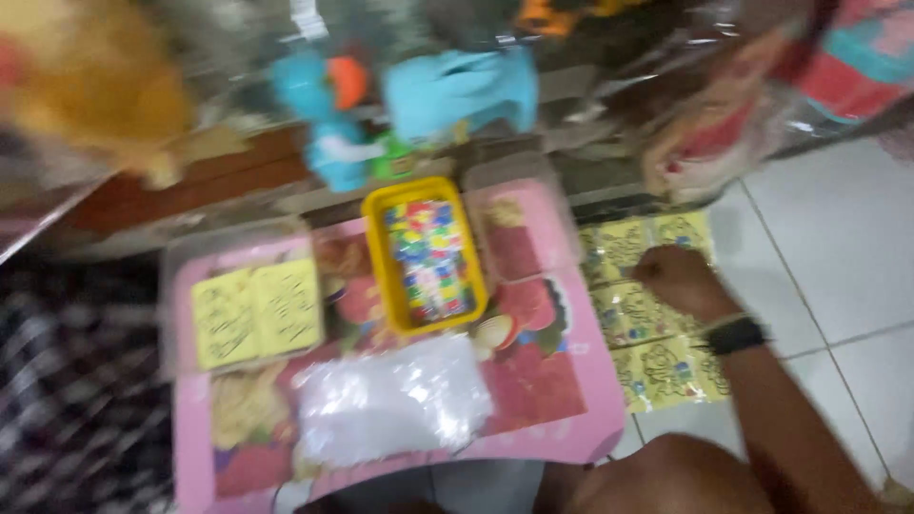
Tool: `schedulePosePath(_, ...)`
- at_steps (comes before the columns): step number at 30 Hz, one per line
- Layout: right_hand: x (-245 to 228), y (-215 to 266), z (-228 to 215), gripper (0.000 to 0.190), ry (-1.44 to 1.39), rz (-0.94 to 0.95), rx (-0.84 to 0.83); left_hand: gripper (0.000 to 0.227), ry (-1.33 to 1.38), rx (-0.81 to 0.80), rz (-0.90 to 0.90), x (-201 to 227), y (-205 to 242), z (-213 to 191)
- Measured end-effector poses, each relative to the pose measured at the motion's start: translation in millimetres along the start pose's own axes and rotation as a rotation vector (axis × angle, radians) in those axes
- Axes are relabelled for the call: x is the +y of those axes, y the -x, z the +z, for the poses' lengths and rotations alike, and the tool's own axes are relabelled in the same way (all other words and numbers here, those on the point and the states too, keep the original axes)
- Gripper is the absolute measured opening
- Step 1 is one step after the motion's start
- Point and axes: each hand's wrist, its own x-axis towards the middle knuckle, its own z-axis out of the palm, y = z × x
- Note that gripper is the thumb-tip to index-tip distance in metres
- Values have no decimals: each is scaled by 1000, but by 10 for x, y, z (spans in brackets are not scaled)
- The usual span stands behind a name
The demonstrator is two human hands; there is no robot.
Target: The person is creating sand art by peeling off adhesive sections of a card and applying colored sand from a tray.
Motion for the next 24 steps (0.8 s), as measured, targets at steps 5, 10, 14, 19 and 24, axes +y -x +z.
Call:
schedulePosePath(5,-1920,649,-1193,31,-7,6,74,33,103,0,97,843,365,-1606)
schedulePosePath(10,-3150,835,-583,19,-209,-395,-31,33,-90,407,-266,1276,537,-2655)
schedulePosePath(14,-3676,747,698,17,-75,-644,-170,34,25,784,-254,1251,692,-2791)
schedulePosePath(19,-3795,655,1365,58,220,-648,-160,32,67,871,-212,1267,902,-2857)
schedulePosePath(24,-3641,416,1616,74,304,-661,-82,26,88,988,-136,1195,1027,-2869)
